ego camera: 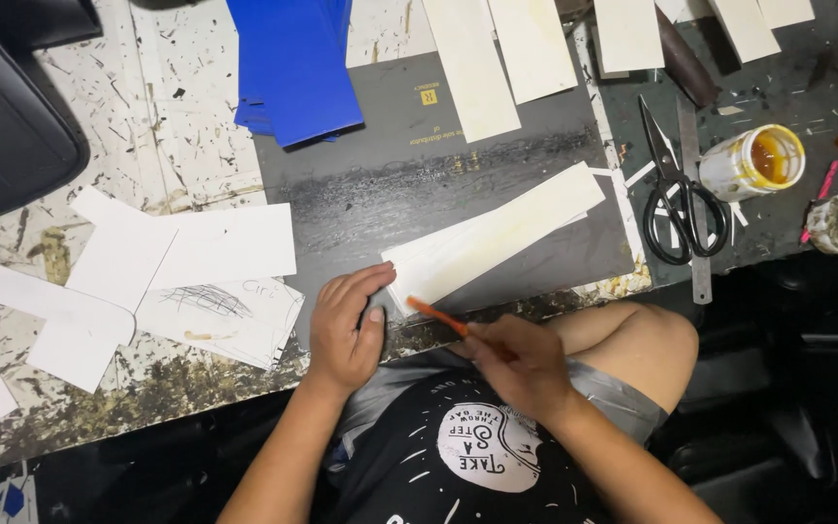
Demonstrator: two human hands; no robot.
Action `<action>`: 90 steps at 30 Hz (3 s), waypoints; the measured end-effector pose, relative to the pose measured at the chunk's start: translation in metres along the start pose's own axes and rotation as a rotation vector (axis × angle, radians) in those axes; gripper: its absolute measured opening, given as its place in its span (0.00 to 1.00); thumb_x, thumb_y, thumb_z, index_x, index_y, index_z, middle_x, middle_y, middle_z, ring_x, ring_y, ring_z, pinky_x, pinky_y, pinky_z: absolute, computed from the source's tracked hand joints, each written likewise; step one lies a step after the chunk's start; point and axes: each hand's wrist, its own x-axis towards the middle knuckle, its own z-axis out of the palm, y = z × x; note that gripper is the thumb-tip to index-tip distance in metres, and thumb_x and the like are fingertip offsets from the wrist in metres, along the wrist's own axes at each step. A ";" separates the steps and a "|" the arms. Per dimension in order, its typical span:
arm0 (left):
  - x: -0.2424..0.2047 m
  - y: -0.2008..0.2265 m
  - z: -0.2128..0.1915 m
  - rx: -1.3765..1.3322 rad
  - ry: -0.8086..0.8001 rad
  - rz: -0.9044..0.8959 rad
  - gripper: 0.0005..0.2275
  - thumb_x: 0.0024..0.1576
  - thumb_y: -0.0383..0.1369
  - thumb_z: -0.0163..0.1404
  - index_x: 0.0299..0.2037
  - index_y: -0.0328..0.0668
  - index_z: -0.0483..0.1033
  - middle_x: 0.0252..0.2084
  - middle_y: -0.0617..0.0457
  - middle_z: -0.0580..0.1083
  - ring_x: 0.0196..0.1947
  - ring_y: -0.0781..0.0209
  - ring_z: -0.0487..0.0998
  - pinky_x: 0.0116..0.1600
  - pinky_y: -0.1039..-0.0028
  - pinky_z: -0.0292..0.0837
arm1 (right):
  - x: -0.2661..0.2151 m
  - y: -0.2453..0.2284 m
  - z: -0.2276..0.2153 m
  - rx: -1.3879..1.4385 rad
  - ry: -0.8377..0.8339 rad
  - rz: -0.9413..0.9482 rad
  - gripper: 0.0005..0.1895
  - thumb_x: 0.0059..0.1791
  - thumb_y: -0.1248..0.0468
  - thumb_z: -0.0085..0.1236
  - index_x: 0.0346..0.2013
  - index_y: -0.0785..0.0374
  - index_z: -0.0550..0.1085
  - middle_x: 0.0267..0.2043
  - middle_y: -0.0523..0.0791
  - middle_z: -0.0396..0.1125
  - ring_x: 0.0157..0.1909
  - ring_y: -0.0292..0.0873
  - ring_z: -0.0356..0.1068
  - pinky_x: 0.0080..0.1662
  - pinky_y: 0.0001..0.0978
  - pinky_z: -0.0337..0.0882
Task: Applying glue to white leather strips using a toothbrush.
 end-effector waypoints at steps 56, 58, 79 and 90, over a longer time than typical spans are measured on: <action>-0.007 -0.007 0.006 0.019 0.058 -0.007 0.21 0.60 0.32 0.42 0.61 0.30 0.71 0.50 0.43 0.79 0.44 0.46 0.81 0.53 0.56 0.70 | 0.017 -0.013 -0.015 -0.004 -0.169 -0.204 0.05 0.42 0.69 0.65 0.33 0.64 0.83 0.17 0.46 0.69 0.19 0.46 0.73 0.22 0.29 0.69; -0.008 -0.011 0.006 0.074 0.037 0.008 0.25 0.54 0.38 0.55 0.60 0.33 0.73 0.50 0.45 0.79 0.44 0.46 0.80 0.54 0.55 0.69 | 0.014 -0.003 -0.017 -0.036 -0.041 -0.085 0.05 0.42 0.67 0.70 0.32 0.62 0.84 0.17 0.43 0.71 0.19 0.41 0.74 0.23 0.24 0.70; -0.001 0.012 0.010 0.404 -0.012 -0.107 0.27 0.41 0.39 0.70 0.51 0.42 0.78 0.45 0.50 0.73 0.43 0.58 0.75 0.46 0.71 0.72 | 0.061 -0.009 -0.046 -0.410 -0.001 -0.030 0.04 0.44 0.69 0.61 0.31 0.59 0.81 0.20 0.39 0.69 0.15 0.38 0.59 0.21 0.31 0.58; 0.014 0.036 0.006 0.607 -0.129 -0.277 0.25 0.41 0.46 0.69 0.46 0.46 0.79 0.46 0.55 0.77 0.41 0.56 0.79 0.54 0.62 0.71 | 0.079 0.054 -0.113 -0.413 0.318 0.138 0.07 0.48 0.71 0.62 0.40 0.73 0.80 0.32 0.47 0.74 0.28 0.40 0.69 0.33 0.28 0.68</action>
